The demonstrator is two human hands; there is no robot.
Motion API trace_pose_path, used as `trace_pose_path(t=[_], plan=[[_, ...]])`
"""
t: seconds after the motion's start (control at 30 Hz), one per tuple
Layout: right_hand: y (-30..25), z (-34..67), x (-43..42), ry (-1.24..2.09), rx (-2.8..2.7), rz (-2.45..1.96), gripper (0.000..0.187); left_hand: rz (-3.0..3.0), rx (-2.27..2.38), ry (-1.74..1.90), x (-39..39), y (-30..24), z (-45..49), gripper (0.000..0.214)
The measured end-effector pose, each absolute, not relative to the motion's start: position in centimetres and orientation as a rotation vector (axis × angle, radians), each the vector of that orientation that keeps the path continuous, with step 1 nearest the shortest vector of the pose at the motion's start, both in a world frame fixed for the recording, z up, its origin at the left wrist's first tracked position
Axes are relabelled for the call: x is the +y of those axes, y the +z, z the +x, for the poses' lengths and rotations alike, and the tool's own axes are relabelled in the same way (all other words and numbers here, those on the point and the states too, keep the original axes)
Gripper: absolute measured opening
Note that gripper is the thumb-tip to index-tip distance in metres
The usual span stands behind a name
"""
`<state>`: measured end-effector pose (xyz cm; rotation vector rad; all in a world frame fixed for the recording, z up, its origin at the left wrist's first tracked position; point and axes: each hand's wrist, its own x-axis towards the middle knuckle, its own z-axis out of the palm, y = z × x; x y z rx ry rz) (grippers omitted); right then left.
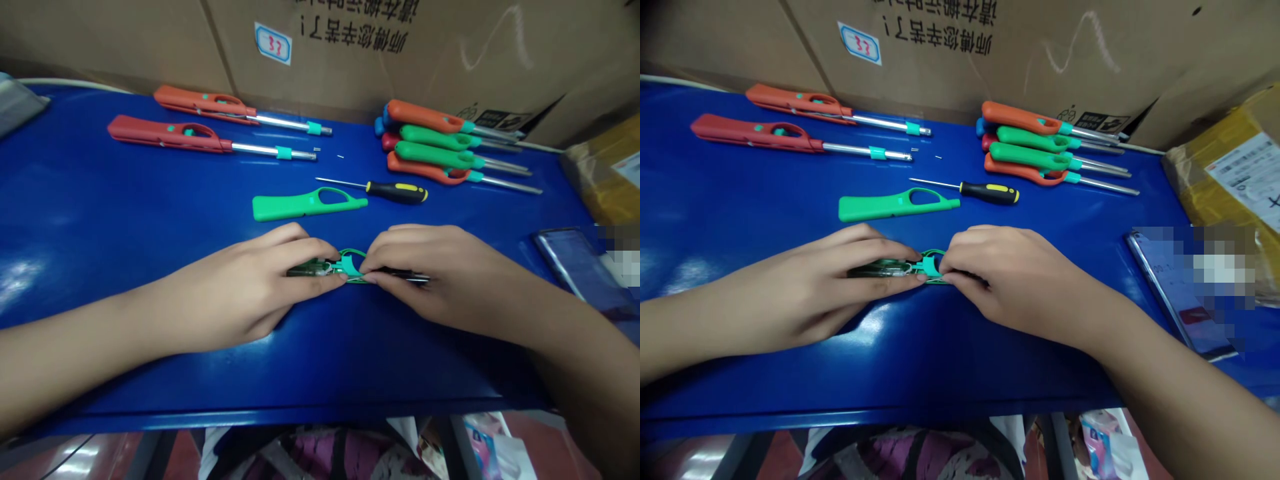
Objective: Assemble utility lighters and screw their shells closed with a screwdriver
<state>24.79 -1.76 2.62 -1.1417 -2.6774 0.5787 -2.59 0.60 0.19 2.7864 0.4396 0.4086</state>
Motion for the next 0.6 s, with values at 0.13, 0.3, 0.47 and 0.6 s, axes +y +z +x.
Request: trace_pose_path(t=[0.13, 0.3, 0.47, 0.6], plan=[[2.71, 24.82, -1.62, 0.601, -2.693, -1.124, 0.019, 2.805, 0.429, 0.404, 0.59, 0.15, -2.5, 0.047], [2.73, 24.71, -1.63, 0.575, -2.689, -1.117, 0.017, 2.865, 0.418, 0.394, 0.63, 0.19, -2.39, 0.046], [2.58, 24.94, -1.25, 0.646, -2.642, -1.074, 0.016, 2.9, 0.372, 0.472, 0.92, 0.0, -2.53, 0.04], [2.34, 25.17, -0.96, 0.721, -2.593, -1.017, 0.013, 2.908, 0.372, 0.475, 1.03, 0.03, -2.51, 0.037]])
